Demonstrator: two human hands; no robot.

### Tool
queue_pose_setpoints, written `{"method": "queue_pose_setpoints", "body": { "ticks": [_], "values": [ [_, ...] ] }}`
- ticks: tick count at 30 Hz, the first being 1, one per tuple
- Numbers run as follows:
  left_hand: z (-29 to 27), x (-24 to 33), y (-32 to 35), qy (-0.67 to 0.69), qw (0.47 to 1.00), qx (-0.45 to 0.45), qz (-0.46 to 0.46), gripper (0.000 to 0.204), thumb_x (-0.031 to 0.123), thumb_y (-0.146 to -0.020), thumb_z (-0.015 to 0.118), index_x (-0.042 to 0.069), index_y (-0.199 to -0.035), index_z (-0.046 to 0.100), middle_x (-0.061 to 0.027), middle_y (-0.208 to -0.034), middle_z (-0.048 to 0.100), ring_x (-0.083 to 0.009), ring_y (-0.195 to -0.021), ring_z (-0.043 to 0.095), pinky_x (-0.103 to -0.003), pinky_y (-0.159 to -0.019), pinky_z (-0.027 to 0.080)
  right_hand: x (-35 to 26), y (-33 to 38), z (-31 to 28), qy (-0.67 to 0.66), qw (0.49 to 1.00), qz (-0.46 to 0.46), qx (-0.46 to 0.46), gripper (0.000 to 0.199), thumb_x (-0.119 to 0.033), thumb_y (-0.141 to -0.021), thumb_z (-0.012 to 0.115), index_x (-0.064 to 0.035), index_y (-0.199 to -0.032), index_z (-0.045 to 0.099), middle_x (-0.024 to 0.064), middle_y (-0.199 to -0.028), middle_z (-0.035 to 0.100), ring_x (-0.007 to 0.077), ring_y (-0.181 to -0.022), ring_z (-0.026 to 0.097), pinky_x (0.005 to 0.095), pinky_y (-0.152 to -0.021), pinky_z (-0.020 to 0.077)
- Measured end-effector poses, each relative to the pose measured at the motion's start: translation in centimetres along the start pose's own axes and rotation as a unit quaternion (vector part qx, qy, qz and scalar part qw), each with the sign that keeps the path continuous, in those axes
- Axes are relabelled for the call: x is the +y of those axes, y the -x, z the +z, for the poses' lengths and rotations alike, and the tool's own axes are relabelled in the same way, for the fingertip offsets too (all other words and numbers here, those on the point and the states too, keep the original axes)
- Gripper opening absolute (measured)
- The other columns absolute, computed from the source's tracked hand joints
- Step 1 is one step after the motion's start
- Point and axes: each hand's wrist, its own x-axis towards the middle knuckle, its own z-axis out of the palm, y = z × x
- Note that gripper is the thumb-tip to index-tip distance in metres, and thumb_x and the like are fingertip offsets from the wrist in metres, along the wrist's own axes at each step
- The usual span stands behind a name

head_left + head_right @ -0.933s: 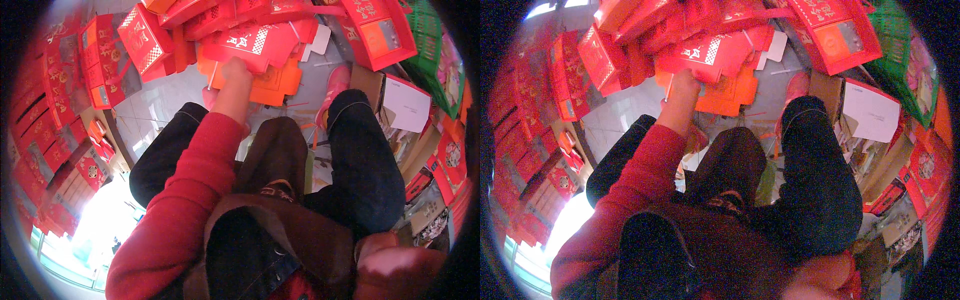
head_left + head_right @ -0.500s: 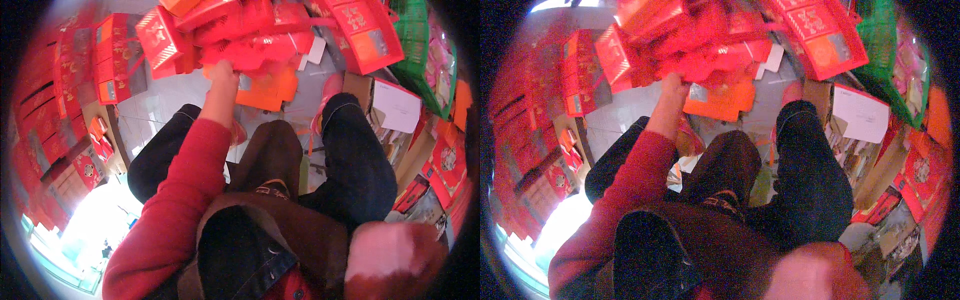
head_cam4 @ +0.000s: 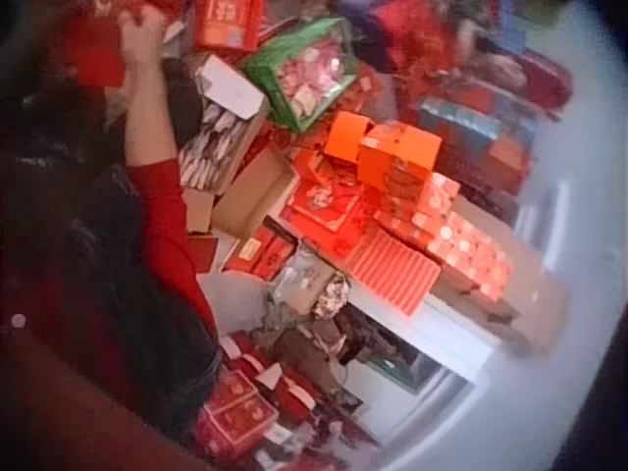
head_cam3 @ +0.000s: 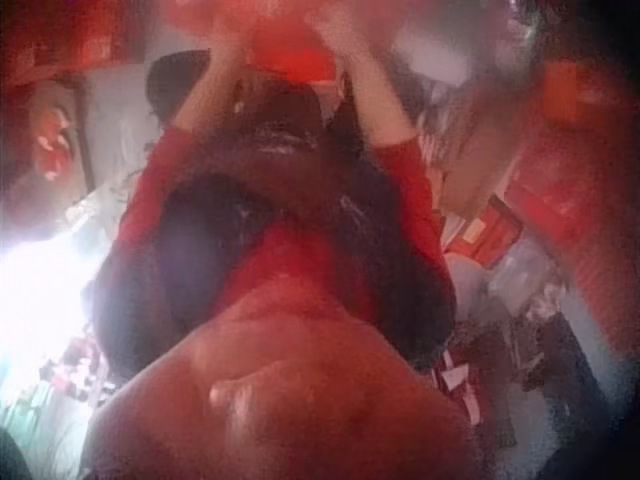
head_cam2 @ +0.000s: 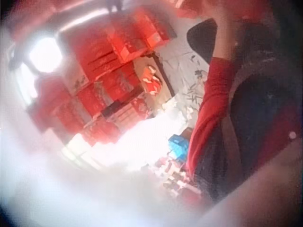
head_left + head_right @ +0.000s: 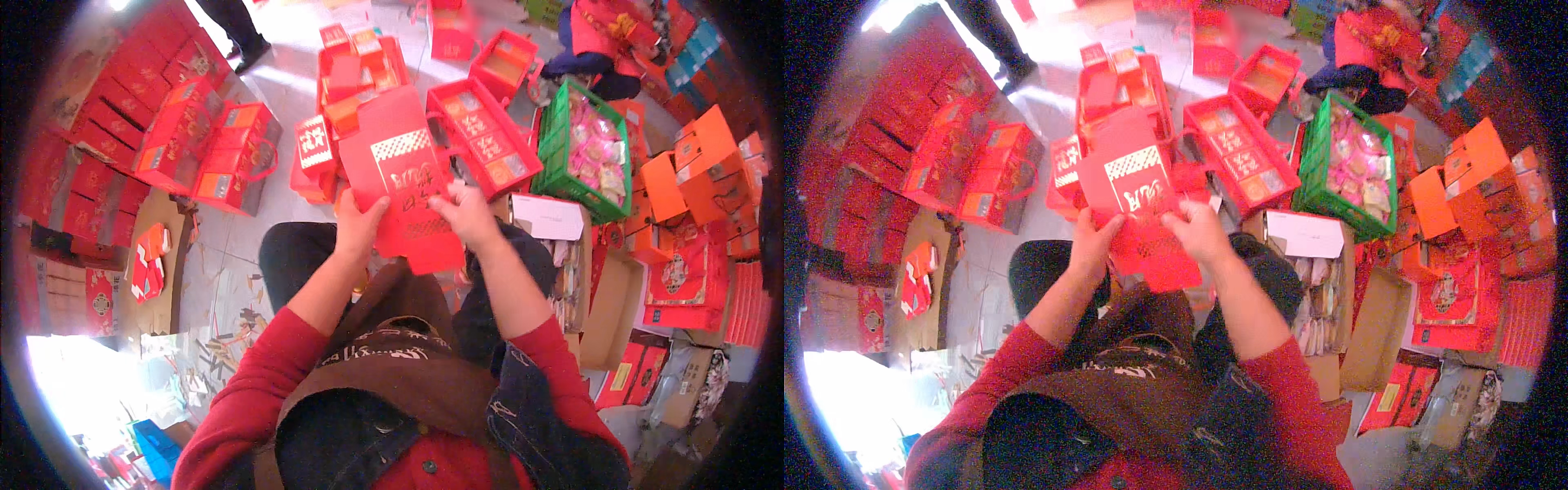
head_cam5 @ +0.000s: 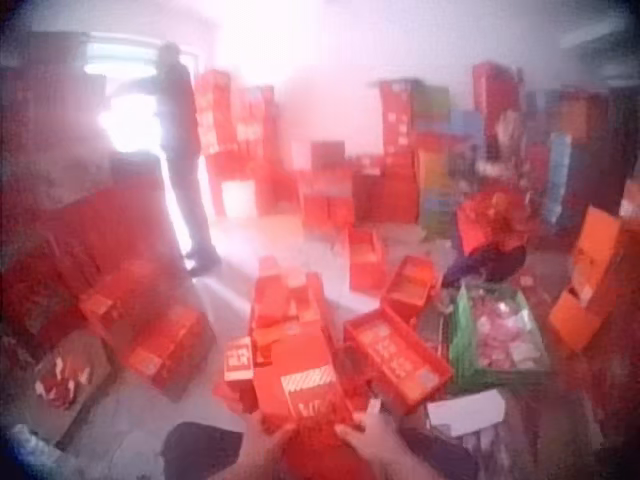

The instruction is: The person sits on the floor and assembles red and orange cardboard boxes. They fold the flaps, insert white paper inserts, and close the boxes, stacking the finished ones nearby.

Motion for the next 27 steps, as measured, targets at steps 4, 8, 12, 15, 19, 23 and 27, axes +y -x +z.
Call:
{"method": "queue_pose_setpoints", "body": {
  "ticks": [4, 8, 12, 15, 19, 23, 27],
  "values": [
    [1.4, 2.2, 5.7, -0.111, 0.975, -0.037, 0.19, 0.087, 0.019, -0.077, 0.072, -0.001, -0.14, 0.017, -0.0153, -0.134, 0.038, -0.023, -0.121, 0.041, -0.034, -0.101, 0.034, -4.1, 7.4, 5.5, 0.417, 0.881, -0.164, 0.151, 0.02, -0.009, -0.081, 0.059, -0.0006, -0.099, 0.063, 0.0141, -0.085, 0.066, 0.025, -0.075, 0.063, 0.0353, -0.066, 0.0488],
    [2.0, 7.6, 11.6, 0.105, 0.99, -0.094, 0.005, 0.044, 0.012, -0.082, 0.064, -0.001, -0.12, 0.048, -0.0113, -0.11, 0.059, -0.023, -0.099, 0.058, -0.034, -0.086, 0.046, -6.4, 13.7, 8.7, 0.406, 0.837, -0.348, 0.117, 0.022, -0.009, -0.079, 0.059, -0.0017, -0.1, 0.063, 0.0182, -0.095, 0.063, 0.0328, -0.089, 0.061, 0.0394, -0.077, 0.048],
    [0.1, 11.0, 14.6, 0.222, 0.964, -0.143, 0.022, 0.026, 0.001, -0.084, 0.058, -0.003, -0.11, 0.054, -0.0123, -0.104, 0.062, -0.0185, -0.09, 0.061, -0.029, -0.076, 0.051, -11.9, 17.4, 5.3, 0.365, 0.773, -0.434, 0.285, 0.026, -0.003, -0.075, 0.061, -0.0004, -0.102, 0.06, 0.0146, -0.104, 0.06, 0.0312, -0.095, 0.058, 0.0391, -0.087, 0.0449],
    [-0.2, 12.1, 17.1, 0.15, 0.973, -0.168, 0.052, 0.026, 0.001, -0.083, 0.06, -0.004, -0.109, 0.055, -0.0121, -0.102, 0.063, -0.0182, -0.087, 0.062, -0.029, -0.075, 0.052, -15.8, 19.1, 3.8, 0.343, 0.755, -0.483, 0.281, 0.023, 0.0, -0.074, 0.059, -0.0004, -0.097, 0.059, 0.0145, -0.1, 0.059, 0.0315, -0.095, 0.055, 0.0391, -0.086, 0.0434],
    [0.3, 12.0, 18.8, 0.037, 0.969, -0.215, 0.115, 0.023, 0.003, -0.081, 0.063, -0.004, -0.103, 0.06, -0.0089, -0.096, 0.065, -0.0141, -0.082, 0.062, -0.028, -0.073, 0.051, -18.1, 21.1, 4.8, 0.401, 0.728, -0.512, 0.219, 0.025, 0.001, -0.073, 0.06, -0.0009, -0.098, 0.058, 0.0147, -0.1, 0.057, 0.0323, -0.095, 0.054, 0.0389, -0.085, 0.0435],
    [0.8, 13.3, 19.5, -0.101, 0.95, -0.206, 0.211, 0.024, 0.003, -0.078, 0.066, -0.003, -0.101, 0.063, -0.0062, -0.091, 0.067, -0.0099, -0.079, 0.06, -0.026, -0.071, 0.049, -19.5, 21.5, 4.2, 0.484, 0.723, -0.425, 0.25, 0.021, -0.009, -0.071, 0.064, -0.0033, -0.089, 0.054, 0.0152, -0.093, 0.056, 0.0353, -0.092, 0.054, 0.0431, -0.079, 0.0442],
    [1.2, 13.5, 18.6, -0.127, 0.946, -0.199, 0.22, 0.025, 0.002, -0.077, 0.066, -0.003, -0.101, 0.06, -0.0067, -0.092, 0.066, -0.0108, -0.08, 0.06, -0.026, -0.072, 0.049, -19.4, 21.5, 1.3, 0.491, 0.781, -0.369, 0.111, 0.021, -0.016, -0.074, 0.064, -0.0035, -0.087, 0.053, 0.0168, -0.086, 0.057, 0.0352, -0.086, 0.056, 0.044, -0.073, 0.0447]
  ]
}}
